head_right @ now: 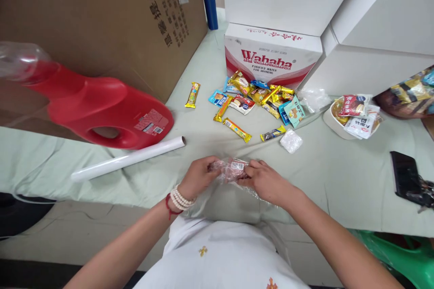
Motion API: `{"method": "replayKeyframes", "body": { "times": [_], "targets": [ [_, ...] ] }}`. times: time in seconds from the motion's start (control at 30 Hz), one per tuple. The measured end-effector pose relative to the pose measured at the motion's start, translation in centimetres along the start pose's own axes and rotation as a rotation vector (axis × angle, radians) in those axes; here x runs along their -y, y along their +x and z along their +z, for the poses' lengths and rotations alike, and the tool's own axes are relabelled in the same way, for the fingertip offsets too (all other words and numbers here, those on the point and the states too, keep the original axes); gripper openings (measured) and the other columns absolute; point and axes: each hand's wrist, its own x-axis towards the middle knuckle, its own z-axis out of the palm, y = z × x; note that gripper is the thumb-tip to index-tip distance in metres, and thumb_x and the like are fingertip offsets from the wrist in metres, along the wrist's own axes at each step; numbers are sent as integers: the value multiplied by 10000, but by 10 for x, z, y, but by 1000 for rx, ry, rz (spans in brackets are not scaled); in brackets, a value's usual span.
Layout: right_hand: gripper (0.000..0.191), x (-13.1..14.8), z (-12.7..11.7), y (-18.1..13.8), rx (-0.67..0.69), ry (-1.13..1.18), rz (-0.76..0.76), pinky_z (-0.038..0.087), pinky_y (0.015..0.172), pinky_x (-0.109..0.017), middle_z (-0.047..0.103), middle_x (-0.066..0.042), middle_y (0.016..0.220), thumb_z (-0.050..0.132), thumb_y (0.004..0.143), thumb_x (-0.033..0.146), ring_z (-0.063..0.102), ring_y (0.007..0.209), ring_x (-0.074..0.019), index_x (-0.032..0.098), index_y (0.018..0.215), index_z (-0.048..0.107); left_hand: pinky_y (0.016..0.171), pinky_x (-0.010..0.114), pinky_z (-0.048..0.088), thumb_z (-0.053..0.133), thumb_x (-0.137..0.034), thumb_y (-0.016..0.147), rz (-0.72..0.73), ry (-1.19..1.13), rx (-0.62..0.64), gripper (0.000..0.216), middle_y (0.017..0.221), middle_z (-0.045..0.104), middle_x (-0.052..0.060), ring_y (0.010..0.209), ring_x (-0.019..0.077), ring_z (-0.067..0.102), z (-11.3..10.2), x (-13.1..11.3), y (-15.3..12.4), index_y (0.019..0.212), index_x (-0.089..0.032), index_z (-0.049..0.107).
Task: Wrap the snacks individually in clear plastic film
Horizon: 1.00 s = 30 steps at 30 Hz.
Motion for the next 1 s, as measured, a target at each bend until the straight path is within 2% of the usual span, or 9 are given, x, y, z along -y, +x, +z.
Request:
{"method": "replayKeyframes", "body": {
  "times": [0.17, 0.27, 0.37, 0.47, 0.53, 0.6, 0.77, 0.87, 1.0],
  "targets": [
    [441, -6, 8, 0, -61, 126, 3, 419, 919, -375, 649, -88, 1069, 471, 1042, 157, 500, 1039, -243, 342, 1401, 649, 627, 239, 449, 603, -307, 856, 82, -88, -145, 165, 723, 649, -7, 659, 137, 583, 7, -4, -19, 820, -178, 701],
    [366, -4, 8, -5, -107, 227, 11, 457, 935, -411, 650, -111, 1022, 501, 1025, 187, 519, 1070, -264, 294, 1301, 717, 750, 293, 519, 560, -267, 914, 284, 135, -58, 234, 960, 742, 69, 840, 194, 677, 30, -22, -21, 1043, -189, 739],
    [339, -4, 9, -17, -190, 459, 57, 486, 960, -425, 683, -108, 1054, 523, 1029, 286, 571, 1084, -259, 277, 1323, 693, 748, 329, 528, 490, -264, 984, 283, 425, -46, 269, 1126, 733, 124, 936, 238, 707, 47, -32, -14, 1094, -192, 725],
    [387, -8, 18, -29, -475, 597, 484, 523, 864, -398, 699, -71, 943, 432, 1065, 421, 623, 907, -236, 247, 1315, 669, 631, 310, 481, 448, -306, 1031, 183, 598, -49, 293, 1107, 732, 94, 825, 222, 710, 55, -30, -8, 998, -234, 730],
    [425, -10, 28, -33, -657, 468, 794, 519, 857, -422, 679, -83, 920, 441, 1042, 498, 603, 875, -253, 210, 1215, 701, 613, 304, 461, 462, -337, 1036, 185, 626, -70, 283, 1103, 727, 80, 803, 212, 702, 58, -26, -7, 981, -248, 726],
    [444, -7, 37, -32, -690, 270, 921, 499, 918, -481, 653, -132, 1008, 559, 965, 547, 568, 982, -305, 181, 1165, 712, 647, 308, 476, 519, -358, 1017, 193, 615, -151, 235, 1110, 711, 94, 842, 220, 694, 60, -23, -8, 1076, -241, 714],
    [123, 16, 43, -33, -547, 113, 825, 466, 990, -507, 585, -153, 1112, 628, 875, 300, 501, 1118, -335, 201, 924, 681, 917, 467, 508, 733, -471, 870, 174, 558, -373, 544, 1238, 624, 197, 1139, 356, 595, 61, -18, -7, 1285, -135, 631],
    [110, 33, 40, -34, -585, 200, 839, 513, 898, -434, 591, -138, 1157, 532, 917, 272, 573, 1039, -282, 210, 926, 623, 972, 510, 480, 760, -464, 841, 221, 521, -357, 377, 1240, 607, 183, 1219, 381, 540, 62, -18, -7, 1052, -160, 690],
    [188, 51, 36, -20, -642, 554, 830, 538, 752, -357, 665, -66, 917, 478, 994, 374, 618, 793, -220, 238, 951, 601, 835, 368, 509, 643, -309, 930, 379, 453, -309, 127, 1078, 641, 108, 982, 244, 627, 71, -26, -12, 987, -201, 679]
  ]
}}
